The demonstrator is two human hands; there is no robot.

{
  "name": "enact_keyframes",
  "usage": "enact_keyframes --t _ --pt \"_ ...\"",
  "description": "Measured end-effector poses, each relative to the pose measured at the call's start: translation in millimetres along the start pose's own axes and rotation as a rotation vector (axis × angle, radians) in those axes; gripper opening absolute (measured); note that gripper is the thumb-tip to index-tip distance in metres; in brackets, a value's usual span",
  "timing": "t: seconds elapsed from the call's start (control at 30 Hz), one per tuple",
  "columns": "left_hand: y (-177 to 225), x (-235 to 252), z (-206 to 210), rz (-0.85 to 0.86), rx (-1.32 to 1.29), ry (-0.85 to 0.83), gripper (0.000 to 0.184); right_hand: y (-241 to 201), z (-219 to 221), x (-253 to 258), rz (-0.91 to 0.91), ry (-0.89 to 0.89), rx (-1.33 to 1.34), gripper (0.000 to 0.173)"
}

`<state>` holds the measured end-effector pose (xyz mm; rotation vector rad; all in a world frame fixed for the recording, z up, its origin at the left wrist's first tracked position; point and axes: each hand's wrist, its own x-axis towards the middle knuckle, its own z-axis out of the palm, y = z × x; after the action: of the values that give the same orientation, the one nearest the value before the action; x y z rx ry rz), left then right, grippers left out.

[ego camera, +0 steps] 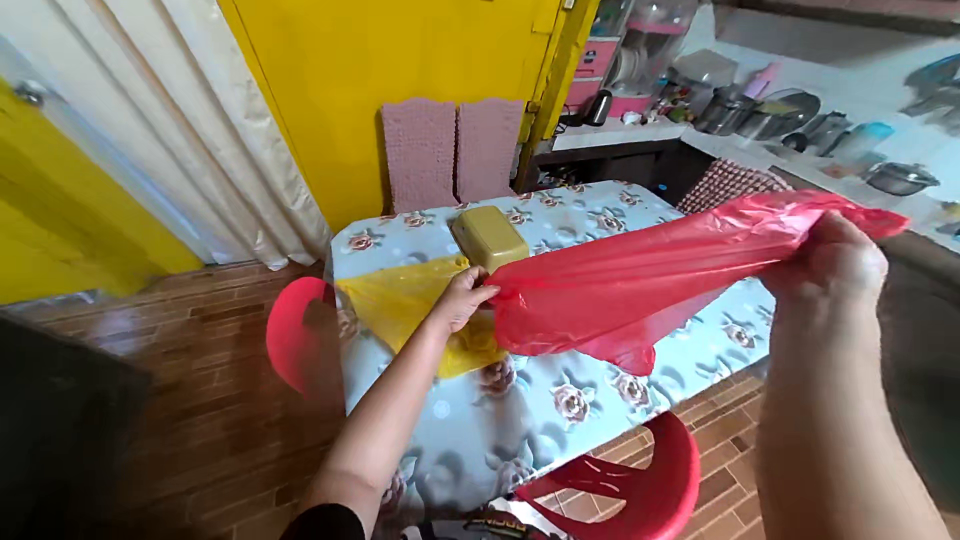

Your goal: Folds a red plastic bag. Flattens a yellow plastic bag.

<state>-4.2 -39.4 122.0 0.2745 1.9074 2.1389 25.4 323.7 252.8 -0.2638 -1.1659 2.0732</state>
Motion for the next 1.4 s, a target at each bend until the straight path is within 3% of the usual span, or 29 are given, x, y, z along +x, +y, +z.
enact_keyframes --t 0.1,0.17,0.23,0.33,0.37,0.43,0.53,0.63,0.7,0.77,0.83,0.93,1.03,1.1,1.13,1.2,1.3,1.4 --pt "20 -10 -11 -0.052 0.685 0.022 0.018 3 -10 18 0.045 0.03 -0.086 0.015" --pt "35 -16 -15 -0.173 0.94 0.062 0.025 4 -17 26 0.032 -0.007 -0.191 0.019" --pt "45 -22 -16 -0.253 0.91 0.131 0.029 7 -25 28 -0.005 -0.152 -0.221 0.018" --pt "47 -26 -18 -0.276 0.674 0.115 0.029 17 -39 33 -0.008 -0.518 -0.225 0.026" --pt "47 -25 -23 -0.296 0.754 0.087 0.029 20 -41 35 0.016 -0.556 -0.251 0.026" --pt "46 -22 -40 -0.316 0.995 0.111 0.031 24 -43 41 0.047 -0.471 -0.353 0.02" --pt "66 -37 -54 -0.197 1.095 0.355 0.028 39 -48 38 -0.008 -0.453 -0.339 0.019" --pt "86 -86 -52 -0.005 1.064 0.48 0.031 47 -83 33 -0.154 -0.755 -0.187 0.014" --pt "65 -129 -55 0.047 1.101 0.395 0.032 53 -120 27 -0.117 -1.062 -0.225 0.009" --pt "9 -167 -61 0.085 1.119 0.3 0.03 75 -161 14 0.02 -1.249 -0.362 0.007" --pt "-53 -195 -56 0.031 1.057 0.29 0.029 109 -203 -6 0.215 -1.272 -0.518 0.009" --pt "-119 -222 -38 -0.215 0.91 0.295 0.028 153 -249 -41 0.464 -1.198 -0.741 0.019" --pt "-165 -236 -49 -0.449 0.871 0.033 0.042 177 -254 -61 0.682 -1.293 -1.12 0.011" --pt "-178 -236 -68 -0.524 0.844 -0.184 0.064 186 -240 -58 0.777 -1.506 -1.321 0.028" --pt "-175 -233 -75 -0.52 0.815 -0.203 0.066 187 -230 -54 0.785 -1.581 -1.374 0.036" --pt "-154 -218 -83 -0.465 0.757 -0.045 0.059 185 -198 -48 0.725 -1.516 -1.438 0.041" --pt "-132 -179 -97 -0.319 0.74 0.202 0.071 204 -141 -47 0.613 -1.103 -1.375 0.046" --pt "-140 -137 -104 -0.297 0.735 0.172 0.093 254 -98 -57 0.719 -0.711 -1.197 0.067"
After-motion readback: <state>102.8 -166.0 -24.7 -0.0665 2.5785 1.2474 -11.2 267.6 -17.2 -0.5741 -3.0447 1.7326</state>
